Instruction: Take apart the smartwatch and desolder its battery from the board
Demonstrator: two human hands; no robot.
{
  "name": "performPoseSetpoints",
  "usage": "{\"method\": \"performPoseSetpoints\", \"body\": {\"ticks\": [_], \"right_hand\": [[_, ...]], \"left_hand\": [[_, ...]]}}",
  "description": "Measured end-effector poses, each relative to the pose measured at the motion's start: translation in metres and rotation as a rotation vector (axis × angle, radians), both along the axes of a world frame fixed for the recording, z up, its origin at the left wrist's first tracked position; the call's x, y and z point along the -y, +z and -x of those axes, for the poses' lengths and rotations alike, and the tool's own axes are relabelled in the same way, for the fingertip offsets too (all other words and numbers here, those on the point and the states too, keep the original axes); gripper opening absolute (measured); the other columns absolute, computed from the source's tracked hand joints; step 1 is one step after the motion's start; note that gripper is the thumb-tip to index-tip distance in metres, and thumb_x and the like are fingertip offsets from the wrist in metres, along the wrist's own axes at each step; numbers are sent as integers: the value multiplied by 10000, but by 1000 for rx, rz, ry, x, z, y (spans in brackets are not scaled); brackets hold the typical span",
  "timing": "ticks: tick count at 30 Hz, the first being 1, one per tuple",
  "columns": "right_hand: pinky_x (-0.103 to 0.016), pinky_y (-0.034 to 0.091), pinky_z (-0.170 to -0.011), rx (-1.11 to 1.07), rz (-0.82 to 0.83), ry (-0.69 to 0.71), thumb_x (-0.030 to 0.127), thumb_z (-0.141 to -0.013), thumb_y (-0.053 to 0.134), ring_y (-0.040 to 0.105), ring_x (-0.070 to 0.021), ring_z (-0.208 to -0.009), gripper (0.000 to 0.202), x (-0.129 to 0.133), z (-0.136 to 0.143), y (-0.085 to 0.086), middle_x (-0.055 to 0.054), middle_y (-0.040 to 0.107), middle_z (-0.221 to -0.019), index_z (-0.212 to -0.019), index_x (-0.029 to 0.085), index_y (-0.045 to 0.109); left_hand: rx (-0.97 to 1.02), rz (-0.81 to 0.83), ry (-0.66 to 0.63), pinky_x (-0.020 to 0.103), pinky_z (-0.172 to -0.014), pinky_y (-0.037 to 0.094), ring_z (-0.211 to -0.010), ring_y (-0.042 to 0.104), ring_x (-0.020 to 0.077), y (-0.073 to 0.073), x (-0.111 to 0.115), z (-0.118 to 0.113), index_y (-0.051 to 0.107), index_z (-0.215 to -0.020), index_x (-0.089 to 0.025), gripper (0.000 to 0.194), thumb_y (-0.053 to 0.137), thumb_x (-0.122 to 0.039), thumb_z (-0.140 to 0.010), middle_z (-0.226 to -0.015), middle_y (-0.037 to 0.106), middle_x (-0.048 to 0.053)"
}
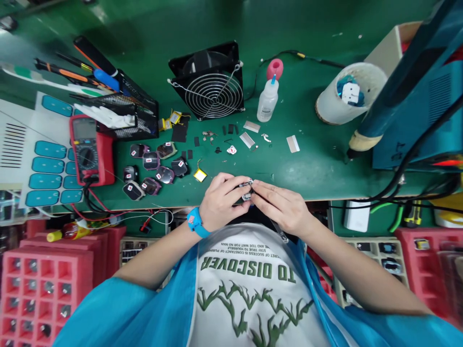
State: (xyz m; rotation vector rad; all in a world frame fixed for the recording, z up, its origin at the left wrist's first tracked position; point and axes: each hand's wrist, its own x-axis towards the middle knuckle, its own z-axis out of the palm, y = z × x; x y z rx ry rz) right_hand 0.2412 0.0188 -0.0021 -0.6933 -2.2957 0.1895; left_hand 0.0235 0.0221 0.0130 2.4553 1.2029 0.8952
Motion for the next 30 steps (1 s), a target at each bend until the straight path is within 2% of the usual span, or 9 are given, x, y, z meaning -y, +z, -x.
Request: {"method": "performPoseSetpoints", "body": {"ticks": [10,15,17,21,25,27,30], "right_hand": [[-409,643,-994,35,-101,17,59,-960,598,632,-333,-1304,235,1,0,-4,-248,745,-1209,-1170,22,697],[-406,654,-977,5,-77,-1,65,-958,605,636,-317,-1295,279,2,1,-6,-198,744,-1245,-1223,87,689],[-412,657,-973,-16,-55,3,66,-960,602,646,-326,-1283,269,2,1,-6,-212,743,-1239,-1212,79,696],[-422,657,-981,-123,49,4,67,-968,594,683,-306,-1246,280,0,2,-5,-207,751,-1227,-1229,92,692],[-422,669,-941,-260,199,-19,65,-952,628,729,-272,-1174,342,1,2,-2,-167,759,-1229,-1277,156,682],[-399,670,-912,-320,296,-50,61,-947,633,758,-244,-1104,342,2,1,1,-136,768,-1214,-1254,198,699],[-374,659,-884,-406,445,-120,54,-936,647,774,-217,-1027,295,4,1,9,-110,785,-1155,-1162,222,736]], "left_hand": [[-11,11,-10,402,-841,607,-945,658,216,0,0,1,718,-1056,-179,163,702,-179,-894,-1151,768,86],[4,-16,-13,396,-831,607,-944,650,219,-1,0,1,714,-1050,-165,159,707,-178,-893,-1141,768,99],[13,-20,-14,393,-831,605,-943,645,221,-1,0,1,709,-1047,-158,162,718,-172,-886,-1136,767,104],[33,0,-19,394,-848,596,-951,644,221,-1,0,2,691,-1071,-163,185,724,-174,-890,-1148,759,101],[41,60,-24,406,-888,571,-995,639,231,0,0,2,645,-1124,-170,233,721,-192,-904,-1168,741,96],[27,103,-8,412,-883,552,-999,638,237,-1,0,1,622,-1138,-180,249,723,-257,-924,-1145,731,91],[-58,141,99,428,-817,518,-950,620,263,-2,1,-2,616,-1123,-187,377,753,-460,-902,-1050,697,92]]}}
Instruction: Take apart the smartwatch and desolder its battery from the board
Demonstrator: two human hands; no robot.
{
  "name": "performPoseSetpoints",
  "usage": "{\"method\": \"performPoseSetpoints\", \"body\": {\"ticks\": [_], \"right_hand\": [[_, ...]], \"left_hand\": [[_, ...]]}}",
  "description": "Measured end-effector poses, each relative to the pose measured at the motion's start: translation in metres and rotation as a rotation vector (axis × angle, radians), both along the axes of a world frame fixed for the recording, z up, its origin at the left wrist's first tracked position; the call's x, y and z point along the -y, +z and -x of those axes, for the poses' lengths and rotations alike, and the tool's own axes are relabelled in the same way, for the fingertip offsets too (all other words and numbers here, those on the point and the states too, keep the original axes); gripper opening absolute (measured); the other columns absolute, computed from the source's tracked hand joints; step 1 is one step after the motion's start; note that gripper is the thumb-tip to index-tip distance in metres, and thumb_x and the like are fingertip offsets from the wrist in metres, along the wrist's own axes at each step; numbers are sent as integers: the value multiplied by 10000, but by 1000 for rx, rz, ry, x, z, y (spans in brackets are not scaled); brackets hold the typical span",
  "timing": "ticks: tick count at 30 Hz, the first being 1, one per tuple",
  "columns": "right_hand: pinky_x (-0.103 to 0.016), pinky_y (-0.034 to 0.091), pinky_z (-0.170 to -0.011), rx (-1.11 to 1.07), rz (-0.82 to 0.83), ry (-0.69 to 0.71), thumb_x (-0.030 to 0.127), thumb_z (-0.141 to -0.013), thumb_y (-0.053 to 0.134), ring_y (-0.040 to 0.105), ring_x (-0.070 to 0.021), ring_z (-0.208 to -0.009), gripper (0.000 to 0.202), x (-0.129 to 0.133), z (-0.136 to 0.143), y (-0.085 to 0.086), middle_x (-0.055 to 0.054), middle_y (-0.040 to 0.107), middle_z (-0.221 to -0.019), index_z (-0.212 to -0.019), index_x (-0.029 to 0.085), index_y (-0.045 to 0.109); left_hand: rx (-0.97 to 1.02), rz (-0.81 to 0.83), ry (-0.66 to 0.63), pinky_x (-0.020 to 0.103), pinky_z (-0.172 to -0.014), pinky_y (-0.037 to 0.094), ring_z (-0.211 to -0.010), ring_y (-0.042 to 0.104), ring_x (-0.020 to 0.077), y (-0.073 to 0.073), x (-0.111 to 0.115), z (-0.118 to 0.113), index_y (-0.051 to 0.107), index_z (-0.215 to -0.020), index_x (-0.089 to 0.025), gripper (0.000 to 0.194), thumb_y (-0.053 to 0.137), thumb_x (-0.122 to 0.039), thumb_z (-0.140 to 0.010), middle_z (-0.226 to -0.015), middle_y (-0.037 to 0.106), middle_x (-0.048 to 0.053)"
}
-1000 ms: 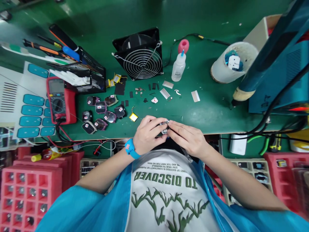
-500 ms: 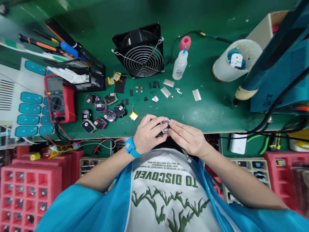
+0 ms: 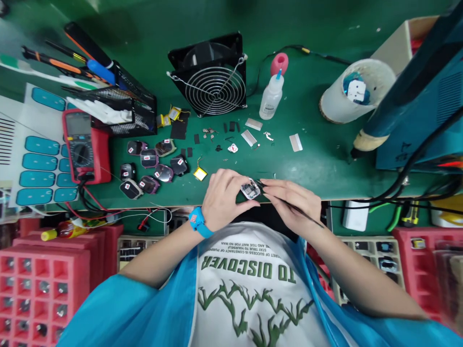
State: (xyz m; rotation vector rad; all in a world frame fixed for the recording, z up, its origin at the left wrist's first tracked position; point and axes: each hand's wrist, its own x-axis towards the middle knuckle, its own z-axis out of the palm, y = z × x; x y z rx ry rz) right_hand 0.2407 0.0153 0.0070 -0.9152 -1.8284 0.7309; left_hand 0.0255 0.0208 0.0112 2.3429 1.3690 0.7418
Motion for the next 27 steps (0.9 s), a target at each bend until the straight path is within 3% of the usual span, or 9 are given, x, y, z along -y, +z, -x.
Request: {"method": "performPoseSetpoints", "body": {"ticks": [3,6,10,14,18,22,27], "right_hand": [[-371,648,-870,-81,133,-63,60,-924,669,776,-212,-994,243,1,0,6,-83,800,-1082,-1073,232,754],[-381,636,-892,-131,223,-75,57,-921,671,772,-213,-1006,228,1,1,9,-69,802,-1055,-1035,234,757],[-371,633,-889,-147,268,-66,63,-923,672,773,-204,-987,217,0,5,10,-58,804,-1031,-1017,239,758],[-349,626,-900,-121,257,-33,54,-927,663,768,-194,-1003,220,0,12,12,-63,799,-1036,-1028,229,750],[-338,611,-940,-76,189,46,24,-932,634,753,-197,-1067,243,1,17,10,-82,794,-1043,-1065,200,735],[-322,609,-932,-54,167,53,18,-927,638,757,-194,-1047,235,2,17,8,-89,792,-1032,-1061,188,731],[-319,623,-906,-65,162,30,42,-913,675,765,-198,-1017,234,5,19,6,-83,792,-1056,-1071,204,735]], "left_hand": [[-35,40,58,463,-849,516,-995,607,299,4,-2,0,596,-1172,-174,591,803,-594,-812,-1099,653,117],[19,119,4,458,-937,537,-1088,610,300,14,-7,5,542,-1287,-160,682,862,-497,-788,-1189,627,126],[18,234,-37,397,-975,564,-1105,645,250,28,-9,16,545,-1320,-160,519,779,-220,-861,-1193,645,96],[-14,155,-26,331,-963,584,-1064,699,199,29,-4,25,638,-1243,-154,299,573,-84,-960,-1156,723,80],[-10,94,-27,277,-896,608,-958,748,163,26,2,28,712,-1143,-186,221,526,-143,-1032,-1062,787,44],[75,102,72,254,-821,615,-855,766,151,24,5,26,754,-1072,-207,148,617,-218,-1018,-980,812,19],[175,114,178,271,-814,623,-832,764,156,19,8,18,767,-1006,-203,114,655,-199,-991,-921,808,22]]}}
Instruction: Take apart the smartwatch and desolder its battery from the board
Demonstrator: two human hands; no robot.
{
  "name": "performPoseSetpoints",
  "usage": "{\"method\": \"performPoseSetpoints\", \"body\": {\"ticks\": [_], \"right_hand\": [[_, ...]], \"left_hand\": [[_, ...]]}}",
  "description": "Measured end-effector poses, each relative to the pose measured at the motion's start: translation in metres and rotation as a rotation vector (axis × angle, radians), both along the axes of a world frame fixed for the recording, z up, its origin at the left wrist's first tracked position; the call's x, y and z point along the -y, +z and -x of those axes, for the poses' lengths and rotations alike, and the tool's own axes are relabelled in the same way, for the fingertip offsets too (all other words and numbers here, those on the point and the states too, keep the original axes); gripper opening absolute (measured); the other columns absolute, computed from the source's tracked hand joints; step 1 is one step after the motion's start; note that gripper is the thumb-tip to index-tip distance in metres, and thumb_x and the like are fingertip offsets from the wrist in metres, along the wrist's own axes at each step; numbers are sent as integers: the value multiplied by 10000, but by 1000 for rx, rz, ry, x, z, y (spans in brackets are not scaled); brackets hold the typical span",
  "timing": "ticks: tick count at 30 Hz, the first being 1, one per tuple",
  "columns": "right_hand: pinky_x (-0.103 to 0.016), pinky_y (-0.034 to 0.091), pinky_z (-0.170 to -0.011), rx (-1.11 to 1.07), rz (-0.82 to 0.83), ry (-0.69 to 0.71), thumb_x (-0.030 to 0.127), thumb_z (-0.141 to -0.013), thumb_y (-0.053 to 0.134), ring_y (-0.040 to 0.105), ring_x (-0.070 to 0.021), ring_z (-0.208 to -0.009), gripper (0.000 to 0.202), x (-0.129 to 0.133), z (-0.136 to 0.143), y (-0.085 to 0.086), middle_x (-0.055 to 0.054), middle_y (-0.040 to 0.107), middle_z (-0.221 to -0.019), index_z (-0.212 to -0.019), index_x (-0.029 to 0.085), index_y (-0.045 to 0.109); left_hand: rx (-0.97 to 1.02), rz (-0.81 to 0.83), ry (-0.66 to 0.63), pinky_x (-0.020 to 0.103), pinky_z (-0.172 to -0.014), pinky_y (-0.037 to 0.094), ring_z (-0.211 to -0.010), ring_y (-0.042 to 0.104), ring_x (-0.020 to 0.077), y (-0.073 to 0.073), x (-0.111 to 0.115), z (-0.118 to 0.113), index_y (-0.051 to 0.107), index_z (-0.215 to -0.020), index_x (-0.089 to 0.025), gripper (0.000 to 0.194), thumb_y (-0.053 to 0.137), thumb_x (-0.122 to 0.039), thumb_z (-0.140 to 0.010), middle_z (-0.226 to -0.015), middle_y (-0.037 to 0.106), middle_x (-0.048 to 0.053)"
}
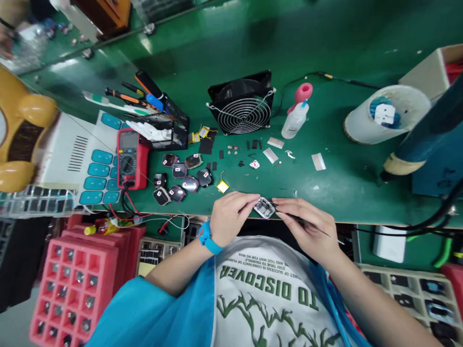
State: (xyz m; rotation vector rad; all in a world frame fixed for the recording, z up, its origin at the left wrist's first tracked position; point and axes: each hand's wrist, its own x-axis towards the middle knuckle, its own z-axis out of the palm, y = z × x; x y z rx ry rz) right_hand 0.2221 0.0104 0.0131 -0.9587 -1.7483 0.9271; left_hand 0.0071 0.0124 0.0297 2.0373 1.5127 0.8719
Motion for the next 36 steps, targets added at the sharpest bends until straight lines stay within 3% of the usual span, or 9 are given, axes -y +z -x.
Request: {"method": "performPoseSetpoints", "body": {"ticks": [7,11,13,17,21,26,31,34,36], "right_hand": [[-343,652,-862,43,-80,-1,62,-926,660,775,-221,-998,230,-1,3,0,-89,795,-1042,-1076,217,738],[-342,649,-885,56,-129,19,42,-927,657,766,-216,-1021,208,-3,2,-1,-120,785,-1058,-1068,180,722],[-350,650,-888,65,-138,33,52,-938,647,762,-215,-1029,204,-3,1,-3,-120,783,-1070,-1077,183,717],[-360,657,-880,68,-141,57,87,-961,632,762,-217,-1032,189,-4,1,-3,-122,781,-1089,-1094,188,720],[-358,664,-881,39,-119,67,91,-967,618,772,-220,-1034,207,-7,1,-1,-108,795,-1082,-1103,201,730],[-374,660,-920,-23,-147,131,32,-946,590,765,-237,-1090,300,-8,-1,0,-102,802,-1106,-1141,195,749],[-334,670,-835,-149,106,-43,102,-930,662,795,-212,-935,203,-10,0,3,-58,820,-1004,-991,240,798],[-295,660,-727,-220,300,-186,227,-901,728,778,-183,-791,80,-22,0,4,-52,816,-919,-881,234,805],[-269,631,-611,-288,413,-277,327,-851,775,740,-163,-685,115,-35,0,4,-54,798,-858,-839,216,798]], "left_hand": [[90,50,97,278,-770,614,-762,740,143,-1,0,-3,714,-1087,-201,138,707,-252,-960,-947,769,28],[82,0,-5,271,-777,588,-821,720,143,2,-3,2,719,-1009,-193,163,565,-234,-1043,-934,761,33],[65,5,-112,314,-847,589,-937,706,173,3,-4,5,693,-1147,-197,176,625,-297,-1019,-1043,758,56],[-8,61,-328,404,-946,570,-1089,646,230,2,-10,7,564,-1388,-225,472,714,-355,-960,-1156,731,71],[-21,143,-348,405,-951,565,-1053,657,218,1,-16,9,525,-1415,-265,509,729,-298,-950,-1126,741,34],[-8,130,-355,370,-953,564,-1048,659,196,1,-18,10,522,-1404,-261,579,794,-257,-893,-1130,748,11],[-22,155,-314,420,-949,569,-1051,668,223,-2,-14,8,499,-1434,-285,595,773,-266,-906,-1138,733,28],[-49,147,-258,454,-937,574,-1074,655,254,-3,-13,5,483,-1455,-286,585,730,-232,-928,-1148,706,54],[-67,100,-231,460,-939,576,-1094,640,263,-3,-12,2,480,-1457,-280,566,694,-203,-939,-1171,689,67]]}}
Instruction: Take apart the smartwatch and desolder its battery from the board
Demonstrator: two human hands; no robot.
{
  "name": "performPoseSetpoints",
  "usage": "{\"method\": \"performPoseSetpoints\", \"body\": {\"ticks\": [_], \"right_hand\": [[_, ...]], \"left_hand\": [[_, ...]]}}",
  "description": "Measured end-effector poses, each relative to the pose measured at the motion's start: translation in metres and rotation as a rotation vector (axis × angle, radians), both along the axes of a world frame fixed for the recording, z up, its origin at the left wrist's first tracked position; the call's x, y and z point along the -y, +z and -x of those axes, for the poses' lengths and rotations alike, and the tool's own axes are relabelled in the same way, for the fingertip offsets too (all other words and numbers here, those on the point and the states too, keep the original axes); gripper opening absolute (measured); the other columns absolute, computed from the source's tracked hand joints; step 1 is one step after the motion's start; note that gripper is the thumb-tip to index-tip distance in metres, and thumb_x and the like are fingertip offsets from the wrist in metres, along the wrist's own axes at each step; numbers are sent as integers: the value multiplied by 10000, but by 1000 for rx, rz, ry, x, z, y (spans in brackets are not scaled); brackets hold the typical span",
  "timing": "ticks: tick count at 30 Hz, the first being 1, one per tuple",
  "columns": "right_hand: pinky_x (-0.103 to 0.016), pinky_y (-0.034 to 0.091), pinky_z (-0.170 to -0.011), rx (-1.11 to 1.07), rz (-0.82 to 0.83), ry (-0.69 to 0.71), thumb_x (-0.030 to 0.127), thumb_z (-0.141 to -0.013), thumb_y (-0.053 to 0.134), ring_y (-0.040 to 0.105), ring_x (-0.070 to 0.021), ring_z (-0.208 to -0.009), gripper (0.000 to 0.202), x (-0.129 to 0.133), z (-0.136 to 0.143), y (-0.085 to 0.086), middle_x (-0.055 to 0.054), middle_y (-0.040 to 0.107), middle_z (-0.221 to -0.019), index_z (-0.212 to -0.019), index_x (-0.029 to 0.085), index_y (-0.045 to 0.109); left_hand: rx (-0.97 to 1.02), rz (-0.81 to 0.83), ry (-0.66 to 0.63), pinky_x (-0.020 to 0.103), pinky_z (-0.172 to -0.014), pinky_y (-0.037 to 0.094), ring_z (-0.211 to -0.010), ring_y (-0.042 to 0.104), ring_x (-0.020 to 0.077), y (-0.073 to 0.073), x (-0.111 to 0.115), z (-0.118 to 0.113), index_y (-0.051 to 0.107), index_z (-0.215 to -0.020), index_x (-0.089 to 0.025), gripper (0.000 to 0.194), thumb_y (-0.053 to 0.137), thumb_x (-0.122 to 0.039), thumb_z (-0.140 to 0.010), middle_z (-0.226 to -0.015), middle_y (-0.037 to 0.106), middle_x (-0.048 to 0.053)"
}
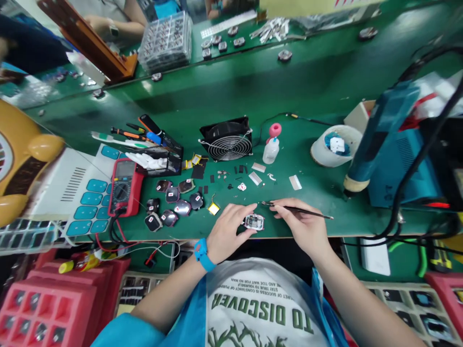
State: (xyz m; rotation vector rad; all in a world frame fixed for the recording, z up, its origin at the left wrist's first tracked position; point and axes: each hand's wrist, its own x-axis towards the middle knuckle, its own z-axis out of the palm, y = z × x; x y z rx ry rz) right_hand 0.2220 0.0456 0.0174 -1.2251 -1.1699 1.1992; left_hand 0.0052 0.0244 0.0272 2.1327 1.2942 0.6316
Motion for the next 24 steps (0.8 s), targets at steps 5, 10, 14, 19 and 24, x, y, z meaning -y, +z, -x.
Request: {"method": "performPoseSetpoints", "body": {"ticks": [5,10,14,19,24], "right_hand": [[-214,432,-386,-55,94,-140,475,-762,809,548,-105,-434,318,-37,1,3,3,653,-569,-815,167,751],[-212,338,-344,0,104,-167,524,-797,753,464,-94,-363,378,-58,14,4,30,590,-483,-847,151,722],[-217,312,-340,56,109,-182,530,-784,751,479,-103,-369,373,-63,25,6,33,589,-481,-835,162,721],[-215,330,-334,91,112,-194,539,-780,759,491,-111,-360,390,-58,25,8,40,585,-468,-882,165,717],[-209,377,-344,102,118,-197,544,-779,758,495,-105,-363,408,-51,20,6,34,601,-481,-891,158,688]], "left_hand": [[1,-111,0,451,-951,587,-1101,626,252,-1,-1,-3,483,-1446,-294,537,636,-154,-950,-1201,672,63],[13,-140,18,433,-938,605,-1078,649,255,-3,-1,-3,520,-1421,-286,534,645,-141,-922,-1177,688,67],[18,-170,34,419,-926,616,-1063,659,250,-5,0,-4,530,-1413,-278,536,651,-138,-910,-1157,698,61],[16,-187,32,401,-924,610,-1052,649,241,-7,2,-3,550,-1376,-242,521,650,-94,-888,-1159,698,59],[37,-184,11,418,-940,597,-1049,634,250,-7,1,-3,548,-1351,-224,514,652,-59,-876,-1170,700,62]]}}
